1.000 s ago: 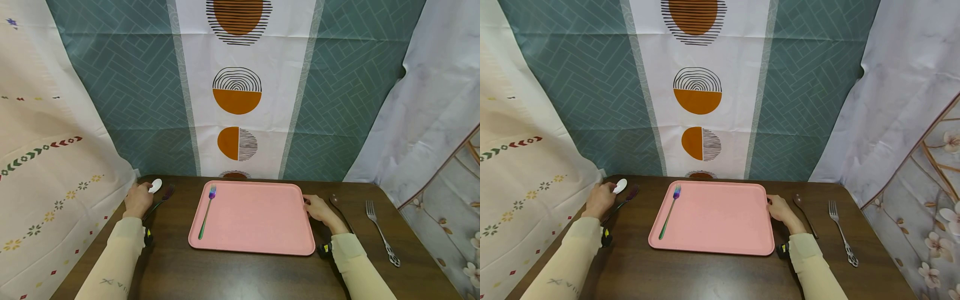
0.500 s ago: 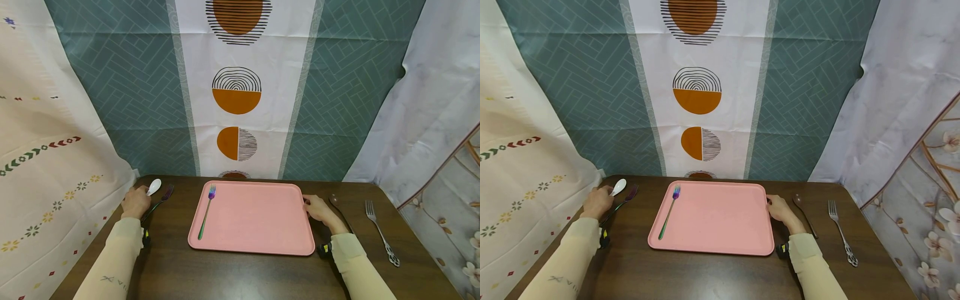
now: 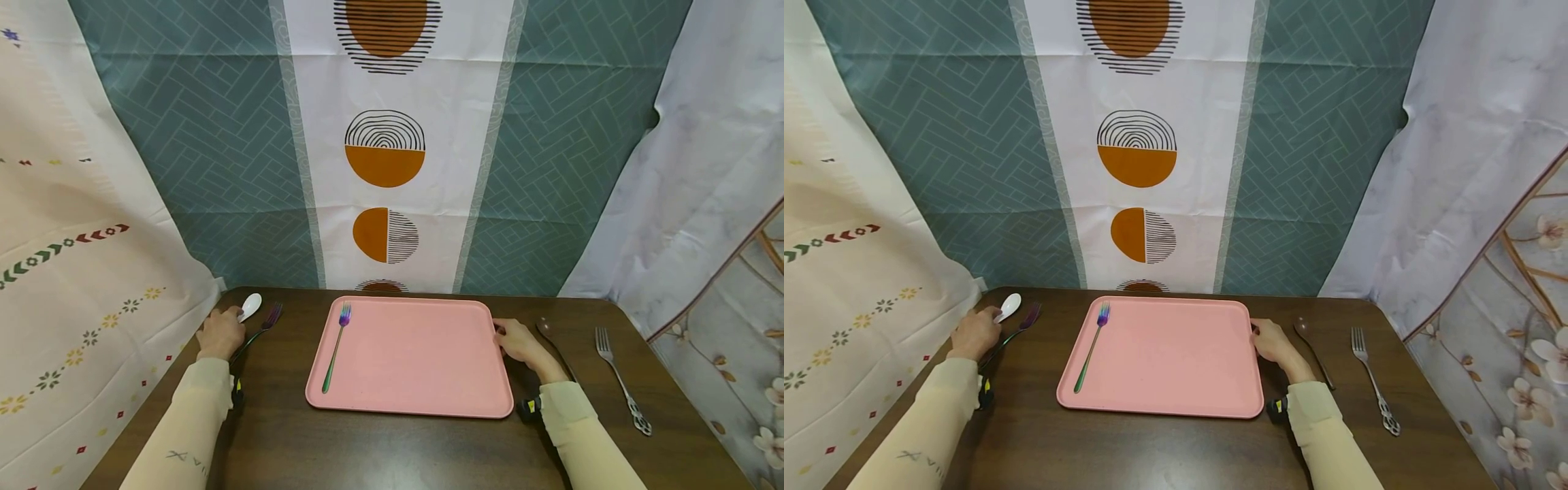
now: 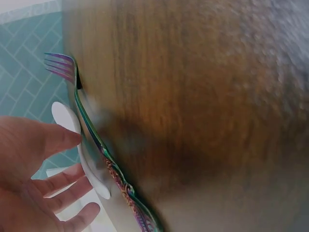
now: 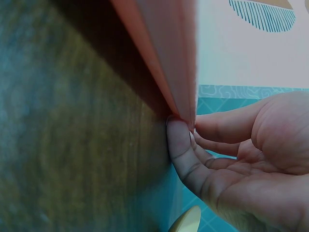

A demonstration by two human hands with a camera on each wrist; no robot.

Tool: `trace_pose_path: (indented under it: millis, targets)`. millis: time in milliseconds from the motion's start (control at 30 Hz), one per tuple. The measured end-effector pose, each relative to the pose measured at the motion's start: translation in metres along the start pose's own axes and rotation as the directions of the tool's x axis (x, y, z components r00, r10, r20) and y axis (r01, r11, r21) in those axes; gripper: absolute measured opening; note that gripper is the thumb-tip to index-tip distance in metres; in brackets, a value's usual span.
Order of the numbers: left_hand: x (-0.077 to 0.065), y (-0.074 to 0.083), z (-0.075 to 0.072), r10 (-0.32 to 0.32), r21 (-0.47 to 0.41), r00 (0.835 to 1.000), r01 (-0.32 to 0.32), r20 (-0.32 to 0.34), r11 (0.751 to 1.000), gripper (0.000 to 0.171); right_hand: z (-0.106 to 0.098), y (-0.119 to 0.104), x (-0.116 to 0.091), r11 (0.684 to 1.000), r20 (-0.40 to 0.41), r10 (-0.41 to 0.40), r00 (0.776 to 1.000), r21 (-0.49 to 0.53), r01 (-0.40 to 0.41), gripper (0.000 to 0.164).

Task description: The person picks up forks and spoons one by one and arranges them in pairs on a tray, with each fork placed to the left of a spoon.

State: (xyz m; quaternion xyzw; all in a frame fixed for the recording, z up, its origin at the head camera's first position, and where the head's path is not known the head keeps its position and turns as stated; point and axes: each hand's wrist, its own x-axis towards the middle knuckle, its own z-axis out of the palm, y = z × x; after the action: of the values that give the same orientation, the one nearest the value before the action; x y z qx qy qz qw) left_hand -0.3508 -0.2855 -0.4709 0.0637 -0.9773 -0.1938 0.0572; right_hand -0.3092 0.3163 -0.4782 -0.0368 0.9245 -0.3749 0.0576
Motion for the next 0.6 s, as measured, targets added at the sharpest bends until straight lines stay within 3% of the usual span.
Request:
trace_pose_path:
  millis: [600]
  targets:
    - [0.0053,-0.0084,0.0037,0.082,0.027,0.995,-0.081,-0.053,0.996,0.032,-0.0005,0.0003,0.0004,1.000,-0.006,-0.016,1.000,0.006,0.016,0.049]
